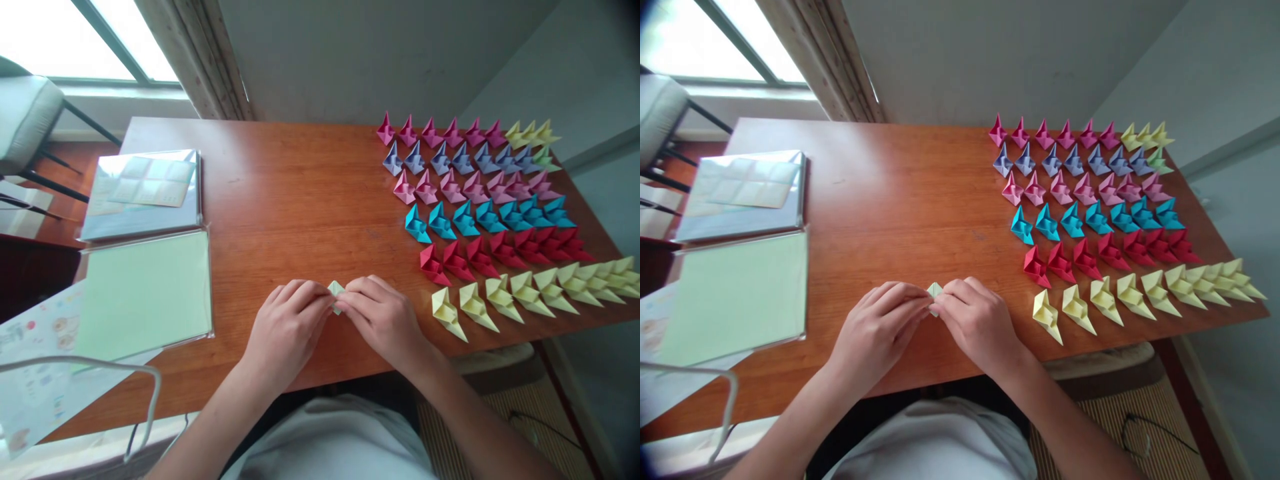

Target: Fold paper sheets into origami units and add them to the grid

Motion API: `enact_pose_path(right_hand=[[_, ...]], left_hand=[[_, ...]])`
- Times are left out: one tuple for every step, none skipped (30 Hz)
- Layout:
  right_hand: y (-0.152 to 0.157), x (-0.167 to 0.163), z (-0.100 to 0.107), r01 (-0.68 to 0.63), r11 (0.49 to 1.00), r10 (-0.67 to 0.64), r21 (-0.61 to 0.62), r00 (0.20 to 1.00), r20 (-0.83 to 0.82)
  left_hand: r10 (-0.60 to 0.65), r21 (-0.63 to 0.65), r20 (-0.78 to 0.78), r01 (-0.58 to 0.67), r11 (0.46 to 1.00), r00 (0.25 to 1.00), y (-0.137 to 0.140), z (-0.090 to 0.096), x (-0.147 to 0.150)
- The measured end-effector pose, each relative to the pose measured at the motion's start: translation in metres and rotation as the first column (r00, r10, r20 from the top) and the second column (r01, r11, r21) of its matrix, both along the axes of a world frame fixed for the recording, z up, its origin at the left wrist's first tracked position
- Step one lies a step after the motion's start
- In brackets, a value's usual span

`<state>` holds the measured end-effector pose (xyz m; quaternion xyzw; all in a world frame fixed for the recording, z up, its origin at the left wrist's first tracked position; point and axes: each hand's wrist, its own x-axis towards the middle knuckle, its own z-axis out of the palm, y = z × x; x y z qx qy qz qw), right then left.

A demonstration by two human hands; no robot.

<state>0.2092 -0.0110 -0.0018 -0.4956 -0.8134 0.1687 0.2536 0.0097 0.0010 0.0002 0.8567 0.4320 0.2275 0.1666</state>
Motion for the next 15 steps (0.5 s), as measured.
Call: enact_pose_path(right_hand=[[0.0, 0.0, 0.0, 0.009, 1.0, -0.009, -0.018, 1.0, -0.011], [0.0, 0.0, -0.001, 0.015, 0.999, -0.016, -0.035, 1.0, -0.017], [0.0, 0.0, -0.001, 0.02, 0.999, -0.021, -0.048, 1.0, -0.021], [-0.001, -0.001, -0.001, 0.028, 0.998, -0.03, -0.055, 0.999, -0.03], [-0.001, -0.001, -0.001, 0.038, 0.997, -0.04, -0.06, 0.998, -0.042], [-0.002, -0.001, -0.002, 0.052, 0.997, -0.056, -0.064, 0.997, -0.058], [-0.003, -0.002, -0.002, 0.07, 0.995, -0.075, -0.068, 0.994, -0.075], [-0.004, -0.003, -0.002, 0.09, 0.993, -0.096, -0.071, 0.991, -0.089], [-0.004, -0.004, -0.002, 0.111, 0.991, -0.118, -0.075, 0.988, -0.099], [-0.004, -0.005, -0.002, 0.135, 0.988, -0.143, -0.081, 0.984, -0.106], [-0.004, -0.006, -0.002, 0.156, 0.984, -0.166, -0.089, 0.98, -0.108], [-0.003, -0.007, -0.002, 0.174, 0.98, -0.185, -0.1, 0.977, -0.107], [-0.002, -0.007, -0.001, 0.187, 0.976, -0.199, -0.114, 0.975, -0.103], [-0.001, -0.008, -0.001, 0.196, 0.972, -0.21, -0.133, 0.973, -0.097], [0.0, -0.008, 0.0, 0.202, 0.967, -0.217, -0.155, 0.972, -0.089]], left_hand=[[0.02, -0.008, 0.009, -0.019, 1.0, 1.0, 0.0, 0.0, 0.001], [0.038, -0.018, 0.018, -0.038, 0.999, 0.999, 0.0, 0.0, 0.003], [0.055, -0.032, 0.023, -0.054, 0.998, 0.998, -0.001, -0.001, 0.004], [0.071, -0.042, 0.025, -0.07, 0.997, 0.997, -0.001, 0.0, 0.006], [0.083, -0.05, 0.023, -0.082, 0.995, 0.996, -0.002, 0.0, 0.007], [0.094, -0.056, 0.018, -0.093, 0.994, 0.995, -0.002, 0.0, 0.008], [0.103, -0.06, 0.012, -0.102, 0.993, 0.995, -0.003, 0.001, 0.009], [0.11, -0.064, 0.006, -0.11, 0.992, 0.994, -0.003, 0.001, 0.01], [0.118, -0.066, 0.003, -0.118, 0.991, 0.993, -0.003, 0.002, 0.011], [0.126, -0.064, -0.001, -0.125, 0.99, 0.992, -0.003, 0.003, 0.012], [0.134, -0.058, -0.006, -0.134, 0.989, 0.991, -0.002, 0.003, 0.012], [0.141, -0.049, -0.014, -0.141, 0.989, 0.99, -0.002, 0.003, 0.013], [0.147, -0.039, -0.021, -0.148, 0.988, 0.989, -0.002, 0.003, 0.013], [0.153, -0.031, -0.026, -0.154, 0.988, 0.988, -0.002, 0.003, 0.013], [0.16, -0.025, -0.028, -0.161, 0.987, 0.987, -0.002, 0.003, 0.013]])
